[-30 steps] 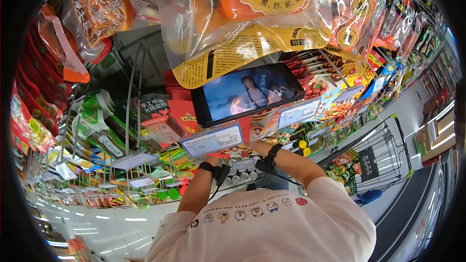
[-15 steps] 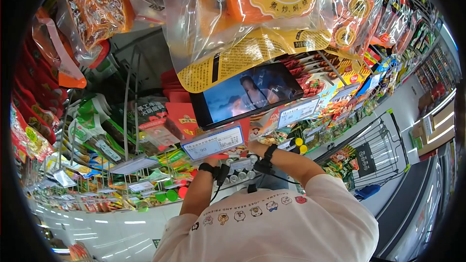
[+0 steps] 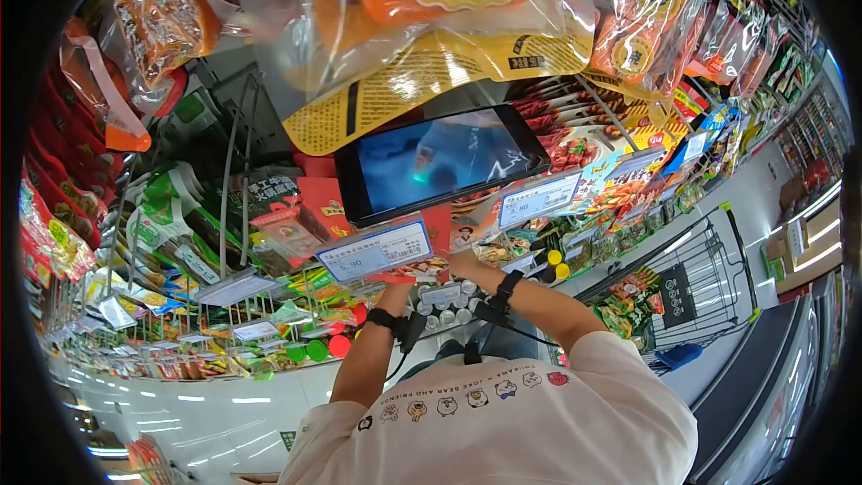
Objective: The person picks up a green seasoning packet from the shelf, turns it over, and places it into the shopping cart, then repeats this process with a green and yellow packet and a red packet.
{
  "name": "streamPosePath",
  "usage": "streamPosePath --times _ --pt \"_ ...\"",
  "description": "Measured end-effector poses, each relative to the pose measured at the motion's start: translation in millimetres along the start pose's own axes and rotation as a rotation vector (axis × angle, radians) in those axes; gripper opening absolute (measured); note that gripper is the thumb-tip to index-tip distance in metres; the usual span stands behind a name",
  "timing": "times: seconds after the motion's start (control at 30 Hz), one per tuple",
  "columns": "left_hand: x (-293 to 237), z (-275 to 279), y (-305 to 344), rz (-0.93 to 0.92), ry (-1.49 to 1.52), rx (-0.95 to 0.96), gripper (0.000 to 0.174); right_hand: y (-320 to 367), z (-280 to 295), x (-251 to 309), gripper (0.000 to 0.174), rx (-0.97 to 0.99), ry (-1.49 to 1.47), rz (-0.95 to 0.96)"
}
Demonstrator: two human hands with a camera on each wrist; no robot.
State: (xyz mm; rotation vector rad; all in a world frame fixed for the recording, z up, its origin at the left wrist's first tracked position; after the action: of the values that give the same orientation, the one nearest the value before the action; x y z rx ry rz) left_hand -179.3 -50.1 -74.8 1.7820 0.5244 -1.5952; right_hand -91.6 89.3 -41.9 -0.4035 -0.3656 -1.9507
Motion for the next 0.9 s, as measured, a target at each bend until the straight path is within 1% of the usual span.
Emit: streamPosePath --times 0.03,0.07,0.17,0.2,0.23,0.27,0.3,0.33,0.37,0.4,0.43,0.5,0.53,0.57,0.63,0.67,0.7,0.77,0.8,0.9 --pt "-4 -4 -2 -0.054 -0.086 0.013 0.025 3 0 -1 0.023 -0.065 -0.093 -0.012" --pt "-7 -7 -3 -0.105 -0.173 0.028 0.025 6 -4 -6 0.021 -0.311 -0.158 0.035" --pt "-11 -17 -2 -0.261 -0.429 0.075 0.025 6 -18 -24 0.021 -0.21 -0.172 0.033" --pt "-10 -18 -1 -0.354 -0.54 0.037 0.024 6 -24 -31 0.025 -0.103 -0.188 -0.016" --pt "-5 -19 1 -0.445 -0.653 -0.004 0.024 13 -18 -30 0.023 -0.092 -0.231 -0.028" --pt "-12 -21 6 -0.538 -0.768 -0.046 0.024 22 -3 -22 0.02 -0.082 -0.274 -0.037" --pt "-16 -22 10 -0.498 -0.71 -0.024 0.026 27 6 -19 0.019 -0.075 -0.315 -0.043" --pt "-40 -30 23 -0.459 -0.653 -0.003 0.028 31 3 -23 0.021 -0.178 -0.341 0.014" --pt "-58 -37 34 -0.422 -0.595 0.018 0.03 35 4 -26 0.024 -0.161 -0.387 0.005" --pt "-72 -44 46 -0.683 -0.857 -0.09 0.033 39 7 -27 0.029 -0.143 -0.434 -0.004" --pt "-81 -48 54 -0.629 -0.846 -0.09 0.036 45 9 -29 0.034 -0.125 -0.481 -0.015" --pt "-98 -57 66 -0.525 -0.822 -0.083 0.041 61 13 -28 0.041 -0.159 -0.453 0.103" --pt "-89 -58 63 -0.393 -0.933 -0.026 0.04 70 16 -28 0.045 -0.179 -0.439 0.156" --pt "-85 -60 63 -0.267 -1.049 0.042 0.039 84 33 -16 0.045 -0.199 -0.376 0.193" --pt "-91 -60 62 -0.046 -1.063 0.068 0.042 114 64 4 0.045 -0.236 -0.25 0.267" --pt "-96 -59 61 -0.337 -1.123 -0.028 0.046 123 65 4 0.041 -0.418 -0.221 0.353" --pt "-94 -59 61 -0.266 -1.147 0.026 0.047 130 66 3 0.04 -0.341 -0.248 0.358" --pt "-107 -69 65 -0.127 -1.184 0.137 0.05 151 70 -7 0.04 -0.186 -0.295 0.365" --pt "-109 -78 67 0.082 -1.151 0.332 0.058 161 62 -17 0.036 -0.074 -0.303 0.32" --pt "-89 -102 78 -0.186 -1.185 0.233 0.062 204 60 -41 0.03 -0.013 -0.348 0.265"
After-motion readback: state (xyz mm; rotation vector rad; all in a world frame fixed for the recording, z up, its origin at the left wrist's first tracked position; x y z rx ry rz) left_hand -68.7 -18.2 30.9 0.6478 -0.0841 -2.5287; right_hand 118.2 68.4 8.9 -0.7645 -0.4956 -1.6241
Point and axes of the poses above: each hand's wrist, its own y-axis away from the middle knuckle, its own z-axis out of the back of the hand, x = y × z, the point moved 4 cm from there along -y, towards the middle knuckle, and after that the axes turned 13 degrees about y, right-handed, at the moved point
